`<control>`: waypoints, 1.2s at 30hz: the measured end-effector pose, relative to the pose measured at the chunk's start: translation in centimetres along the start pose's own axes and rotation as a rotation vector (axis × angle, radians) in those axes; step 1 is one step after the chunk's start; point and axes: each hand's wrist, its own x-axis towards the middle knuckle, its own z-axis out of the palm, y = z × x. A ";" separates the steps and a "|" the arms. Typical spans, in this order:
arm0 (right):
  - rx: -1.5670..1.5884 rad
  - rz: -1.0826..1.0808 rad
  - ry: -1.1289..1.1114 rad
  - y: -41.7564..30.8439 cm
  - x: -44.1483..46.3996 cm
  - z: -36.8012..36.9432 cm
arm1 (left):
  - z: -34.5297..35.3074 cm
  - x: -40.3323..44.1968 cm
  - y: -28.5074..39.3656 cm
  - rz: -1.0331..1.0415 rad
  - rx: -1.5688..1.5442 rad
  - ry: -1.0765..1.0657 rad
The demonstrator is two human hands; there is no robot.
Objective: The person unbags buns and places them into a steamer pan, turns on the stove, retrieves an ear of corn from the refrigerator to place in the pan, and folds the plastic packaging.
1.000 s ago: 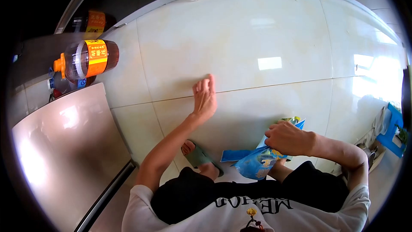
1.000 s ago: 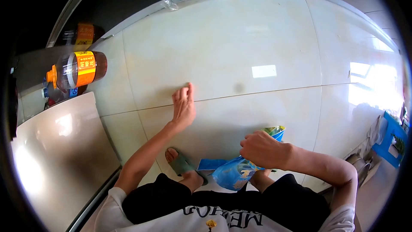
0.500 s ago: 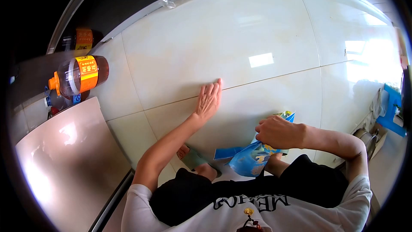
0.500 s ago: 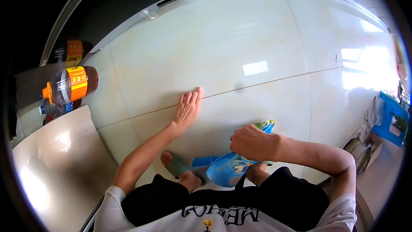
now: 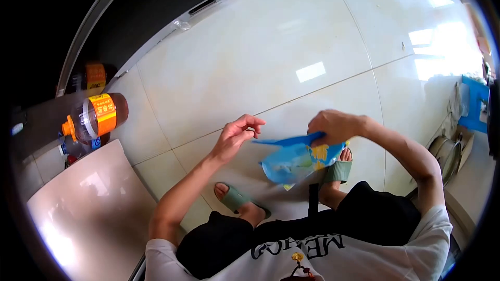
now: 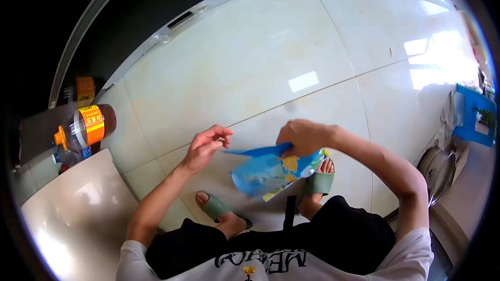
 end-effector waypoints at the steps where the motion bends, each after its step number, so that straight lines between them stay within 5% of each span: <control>1: 0.029 0.002 0.024 1.0 0.1 -0.3 | 1.1 -0.2 2.1 0.062 0.046 -0.018; 5: 0.089 0.091 -0.004 1.4 -0.2 -1.2 | 6.4 0.4 6.0 0.252 0.719 -0.129; 8: 0.026 -0.009 0.073 1.8 -0.1 -0.6 | 7.7 3.4 2.4 0.399 1.210 -0.444; 9: 0.061 0.012 0.079 1.5 -0.3 -0.8 | 8.0 4.2 1.6 0.307 1.280 -0.549; 12: 0.057 0.122 0.036 1.5 -0.8 -1.0 | 9.1 5.0 0.3 0.514 1.227 -0.443; 16: 0.118 0.053 0.146 3.7 -1.7 -0.6 | 9.2 5.6 1.5 0.509 1.452 -0.485; 17: 0.138 0.051 0.154 4.3 -2.0 -0.6 | 9.4 6.1 1.0 0.759 1.464 -0.312; 20: 0.204 0.117 0.150 4.8 -2.5 -1.4 | 11.0 7.4 4.1 0.595 1.511 -0.118; 22: 0.257 0.260 0.115 4.9 -3.0 -3.0 | 10.1 8.8 2.9 0.433 1.489 -0.189; 24: 0.495 0.271 0.330 8.2 -2.5 -3.4 | 8.6 10.0 1.3 0.068 1.444 -0.337; 27: -0.089 0.494 0.921 13.4 -1.7 -4.0 | 8.7 10.2 1.7 0.165 1.295 -0.342; 31: -0.231 0.639 0.928 16.5 -0.8 -4.9 | 9.4 9.9 3.7 0.319 1.153 -0.317; 36: -0.276 0.637 1.006 17.9 0.3 -3.6 | 10.4 5.8 9.7 0.197 1.250 -0.255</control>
